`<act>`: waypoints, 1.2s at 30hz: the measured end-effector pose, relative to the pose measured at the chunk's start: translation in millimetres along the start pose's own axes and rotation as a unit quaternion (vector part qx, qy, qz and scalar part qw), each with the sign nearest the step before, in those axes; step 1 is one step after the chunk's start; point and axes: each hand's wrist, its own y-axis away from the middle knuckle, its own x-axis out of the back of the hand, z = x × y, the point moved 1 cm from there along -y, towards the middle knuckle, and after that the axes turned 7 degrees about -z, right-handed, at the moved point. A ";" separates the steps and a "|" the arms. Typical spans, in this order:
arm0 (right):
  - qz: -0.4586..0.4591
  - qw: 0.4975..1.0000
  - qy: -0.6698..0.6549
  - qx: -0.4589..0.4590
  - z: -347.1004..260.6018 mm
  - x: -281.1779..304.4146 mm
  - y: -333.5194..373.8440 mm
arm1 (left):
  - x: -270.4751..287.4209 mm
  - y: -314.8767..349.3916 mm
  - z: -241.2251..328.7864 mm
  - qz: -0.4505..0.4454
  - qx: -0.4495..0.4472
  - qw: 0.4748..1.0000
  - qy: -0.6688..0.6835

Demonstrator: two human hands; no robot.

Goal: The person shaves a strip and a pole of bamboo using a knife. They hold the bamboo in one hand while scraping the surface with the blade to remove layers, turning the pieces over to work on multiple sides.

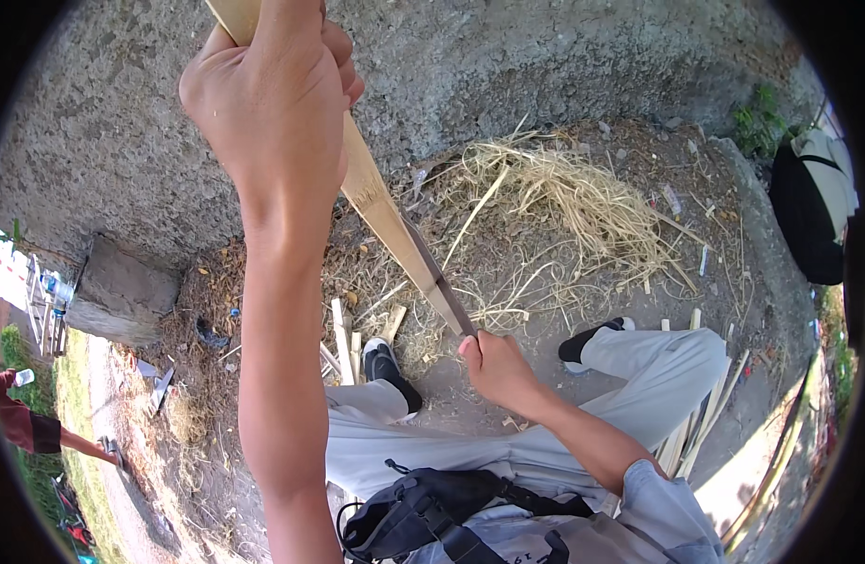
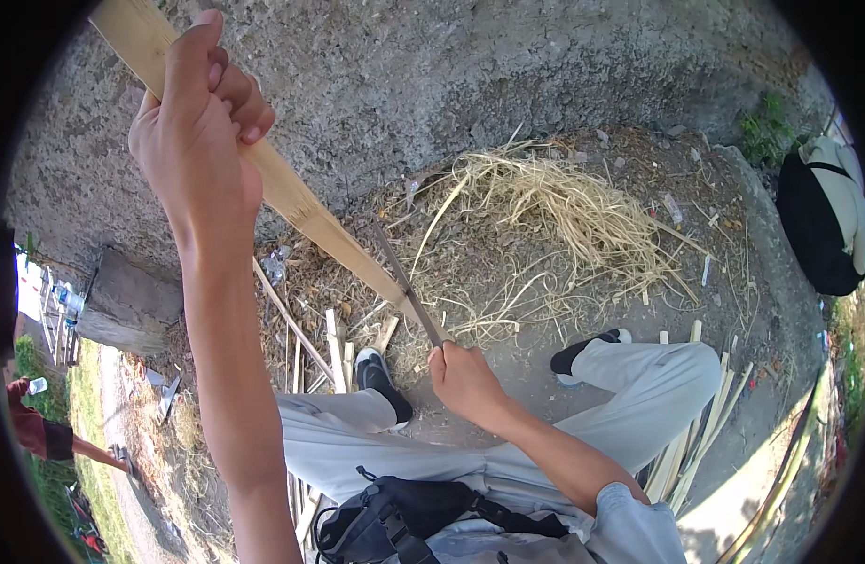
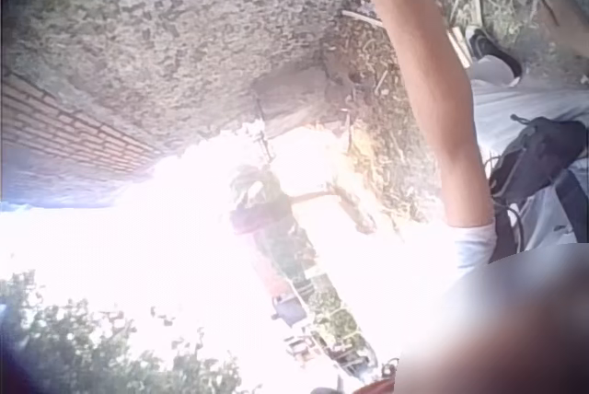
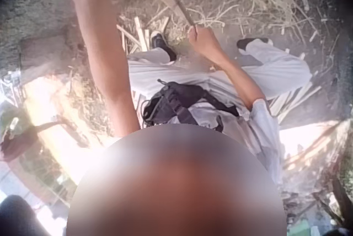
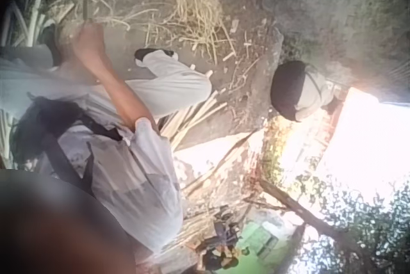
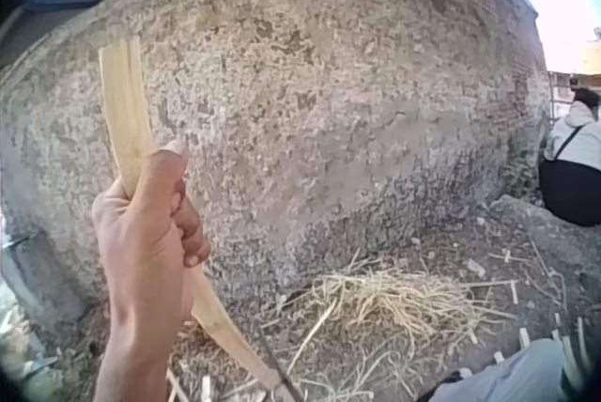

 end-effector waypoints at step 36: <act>0.018 0.990 -0.136 0.005 75.7 -73.8 -26.9 | 55.8 -34.4 -29.7 -0.111 0.046 0.990 0.079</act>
